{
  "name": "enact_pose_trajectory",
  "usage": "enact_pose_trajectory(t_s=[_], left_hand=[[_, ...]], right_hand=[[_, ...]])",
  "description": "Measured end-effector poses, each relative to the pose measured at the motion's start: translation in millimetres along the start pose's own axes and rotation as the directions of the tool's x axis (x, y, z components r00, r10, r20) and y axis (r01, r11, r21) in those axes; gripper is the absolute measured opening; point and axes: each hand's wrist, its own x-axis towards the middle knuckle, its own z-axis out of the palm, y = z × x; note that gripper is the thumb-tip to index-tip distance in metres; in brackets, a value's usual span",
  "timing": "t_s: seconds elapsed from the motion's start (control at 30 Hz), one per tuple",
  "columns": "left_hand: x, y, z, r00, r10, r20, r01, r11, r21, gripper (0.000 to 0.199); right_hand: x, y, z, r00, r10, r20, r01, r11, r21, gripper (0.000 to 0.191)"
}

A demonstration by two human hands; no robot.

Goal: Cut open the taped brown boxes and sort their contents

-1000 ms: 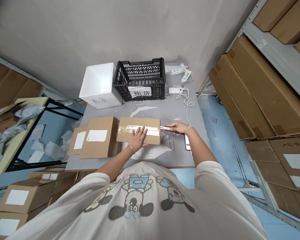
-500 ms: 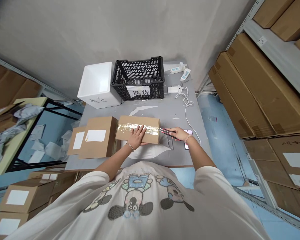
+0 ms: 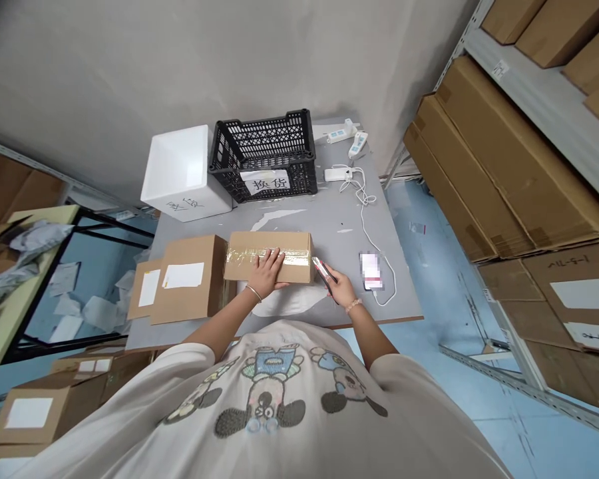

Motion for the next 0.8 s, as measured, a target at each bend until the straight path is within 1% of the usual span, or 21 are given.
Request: enact_pose_trajectory(t_s=[0.13,0.23,0.33,0.63,0.8], left_hand=[[0.3,-0.2,1.3,1.000,0.007,-0.010,-0.007,1.000,0.005,0.095],[1.0,0.0,2.3,1.000,0.002,-0.015,-0.001,1.000,0.008,0.093],[1.5,0.8,2.1,1.000,-0.006,-0.014,0.006,1.000,0.011,0.091],[2.2,3.8,-0.3,1.000,-0.006,-0.006,0.006,1.000,0.009,0.089],[0.5,3.6,-5.6,1.000,-0.001,-0.026,0.000,1.000,-0.017,0.089]], right_hand=[[-4.6,-2.3,6.7,0.999,0.029,-0.022,-0.028,0.999,0.031,0.062],[-3.1,-4.9,9.4,0.998,0.026,-0.055,-0.022,0.998,0.063,0.063],[-1.0,-4.2,12.2,0.998,0.022,-0.060,-0.017,0.996,0.086,0.064],[-4.3,6.9,10.8,1.000,-0.017,-0.019,0.019,0.991,0.131,0.067],[-0.8,17.2,14.3,0.998,-0.010,-0.055,0.020,0.982,0.187,0.066]])
